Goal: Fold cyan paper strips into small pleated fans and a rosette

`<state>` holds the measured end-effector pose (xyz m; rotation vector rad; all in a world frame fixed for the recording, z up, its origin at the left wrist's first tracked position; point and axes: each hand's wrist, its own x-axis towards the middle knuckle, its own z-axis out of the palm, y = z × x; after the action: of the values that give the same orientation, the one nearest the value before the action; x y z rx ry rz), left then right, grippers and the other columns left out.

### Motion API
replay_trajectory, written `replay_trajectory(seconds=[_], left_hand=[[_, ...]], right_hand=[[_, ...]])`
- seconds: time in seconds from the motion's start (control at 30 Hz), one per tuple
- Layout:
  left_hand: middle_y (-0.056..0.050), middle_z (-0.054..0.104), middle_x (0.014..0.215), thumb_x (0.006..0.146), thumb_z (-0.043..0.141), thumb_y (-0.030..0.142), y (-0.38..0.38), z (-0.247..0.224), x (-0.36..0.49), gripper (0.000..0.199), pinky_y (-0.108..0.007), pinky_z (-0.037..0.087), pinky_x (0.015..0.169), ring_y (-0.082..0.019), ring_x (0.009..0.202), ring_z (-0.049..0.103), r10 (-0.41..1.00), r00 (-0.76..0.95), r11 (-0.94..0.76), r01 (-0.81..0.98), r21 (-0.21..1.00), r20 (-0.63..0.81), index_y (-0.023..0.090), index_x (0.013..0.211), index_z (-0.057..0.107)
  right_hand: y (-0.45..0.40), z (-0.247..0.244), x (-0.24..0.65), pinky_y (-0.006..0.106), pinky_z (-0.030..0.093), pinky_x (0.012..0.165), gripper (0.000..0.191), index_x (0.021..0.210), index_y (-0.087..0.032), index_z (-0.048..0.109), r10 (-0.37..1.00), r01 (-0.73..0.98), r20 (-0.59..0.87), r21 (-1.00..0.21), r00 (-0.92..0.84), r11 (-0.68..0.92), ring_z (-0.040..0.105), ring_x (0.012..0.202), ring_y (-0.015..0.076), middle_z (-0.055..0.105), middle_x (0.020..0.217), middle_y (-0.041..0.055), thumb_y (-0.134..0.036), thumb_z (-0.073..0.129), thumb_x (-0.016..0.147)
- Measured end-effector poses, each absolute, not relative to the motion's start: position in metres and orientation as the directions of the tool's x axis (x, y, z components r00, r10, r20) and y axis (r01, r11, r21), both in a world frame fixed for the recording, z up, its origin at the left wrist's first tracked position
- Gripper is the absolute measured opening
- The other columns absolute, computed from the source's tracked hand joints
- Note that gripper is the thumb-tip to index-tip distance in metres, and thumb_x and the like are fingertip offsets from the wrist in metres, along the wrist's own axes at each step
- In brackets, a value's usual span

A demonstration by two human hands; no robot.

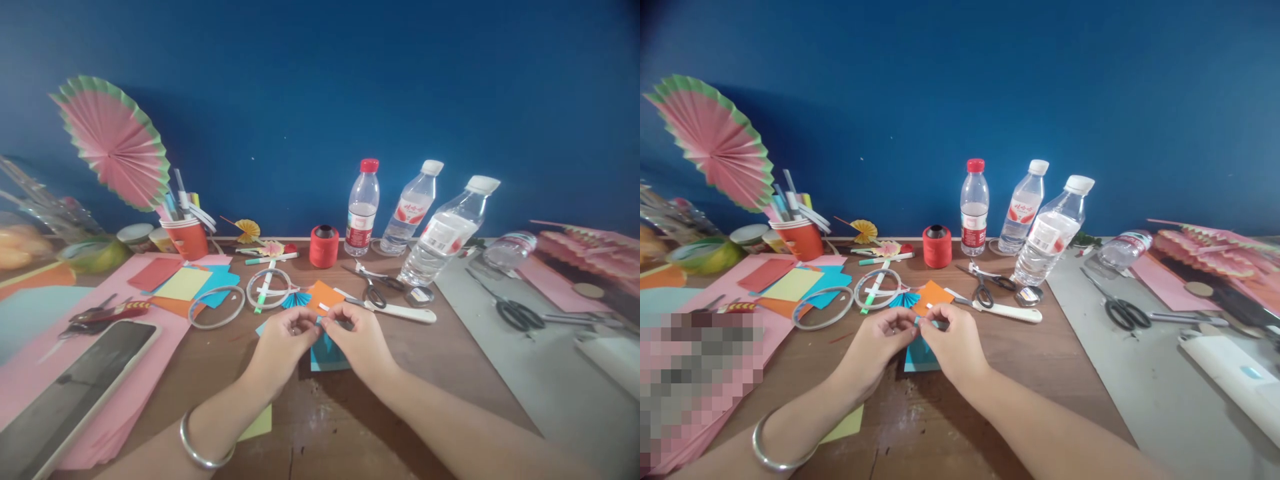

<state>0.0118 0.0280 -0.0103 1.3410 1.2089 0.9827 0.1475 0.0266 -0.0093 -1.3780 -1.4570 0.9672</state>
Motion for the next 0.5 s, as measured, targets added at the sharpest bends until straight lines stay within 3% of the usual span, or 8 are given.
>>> replay_trajectory(seconds=[0.5], left_hand=[[0.002, 0.058, 0.062, 0.066, 0.059, 0.017, 0.0263, -0.0113, 0.0135, 0.008, -0.020, 0.038, 0.056, -0.010, 0.059, 0.050, 0.984, 0.164, 0.048, 0.143, 0.989, -0.071, 0.016, 0.074, 0.061]], right_hand=[[0.0267, -0.0075, 0.1497, 0.020, 0.034, 0.051, 0.012, 0.055, -0.016, 0.051, 0.998, 0.310, 0.058, -0.949, -0.002, 0.056, 0.042, 0.052, 0.0093, 0.049, 0.052, -0.0043, -0.021, 0.051, 0.065]])
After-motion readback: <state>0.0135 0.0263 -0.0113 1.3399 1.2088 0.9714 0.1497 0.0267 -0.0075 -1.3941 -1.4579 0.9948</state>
